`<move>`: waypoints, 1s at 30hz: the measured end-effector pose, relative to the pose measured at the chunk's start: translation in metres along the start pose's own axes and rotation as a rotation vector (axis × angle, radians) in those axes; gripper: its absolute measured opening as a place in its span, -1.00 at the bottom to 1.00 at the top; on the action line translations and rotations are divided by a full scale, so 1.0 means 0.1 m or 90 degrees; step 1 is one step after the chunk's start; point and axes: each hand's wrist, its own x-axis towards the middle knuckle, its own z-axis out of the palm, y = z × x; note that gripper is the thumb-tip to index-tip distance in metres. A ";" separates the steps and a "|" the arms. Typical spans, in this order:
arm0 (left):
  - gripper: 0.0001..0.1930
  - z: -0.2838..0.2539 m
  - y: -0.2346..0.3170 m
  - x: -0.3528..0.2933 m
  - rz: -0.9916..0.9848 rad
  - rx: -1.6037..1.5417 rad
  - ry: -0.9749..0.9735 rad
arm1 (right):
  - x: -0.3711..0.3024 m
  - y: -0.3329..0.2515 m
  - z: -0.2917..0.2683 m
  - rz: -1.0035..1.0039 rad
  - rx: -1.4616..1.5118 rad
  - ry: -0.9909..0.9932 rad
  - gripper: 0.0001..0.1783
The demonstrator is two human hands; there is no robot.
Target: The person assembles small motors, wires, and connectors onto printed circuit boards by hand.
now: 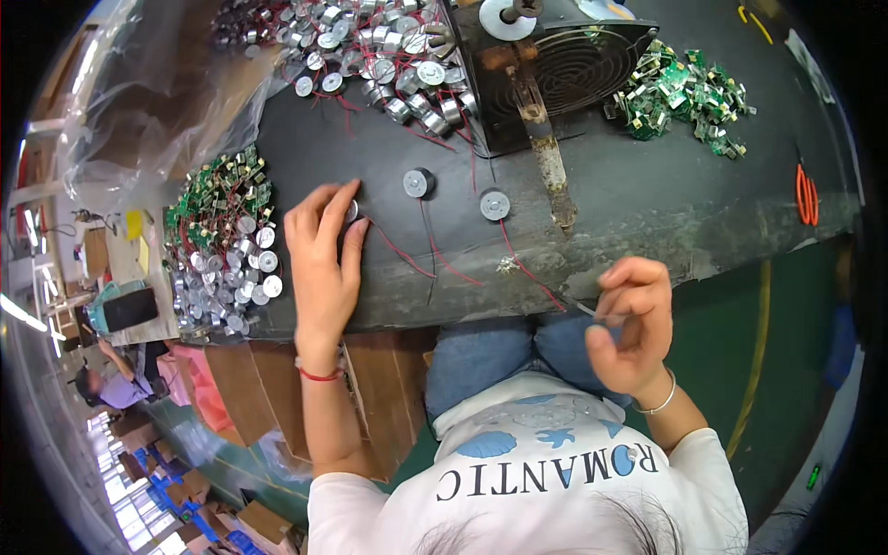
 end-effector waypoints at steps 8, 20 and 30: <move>-0.63 -0.17 0.96 -0.23 -0.005 -0.390 -0.138 | 0.09 -0.23 0.06 0.067 0.220 -0.210 -0.71; -0.78 -0.11 1.24 -0.23 -0.365 -0.915 -0.433 | 0.19 -0.15 -0.06 -0.019 0.034 -0.156 -0.80; -0.97 0.12 0.99 0.02 -0.250 -0.478 -0.023 | 0.89 0.68 -1.22 0.069 -0.642 0.116 -0.77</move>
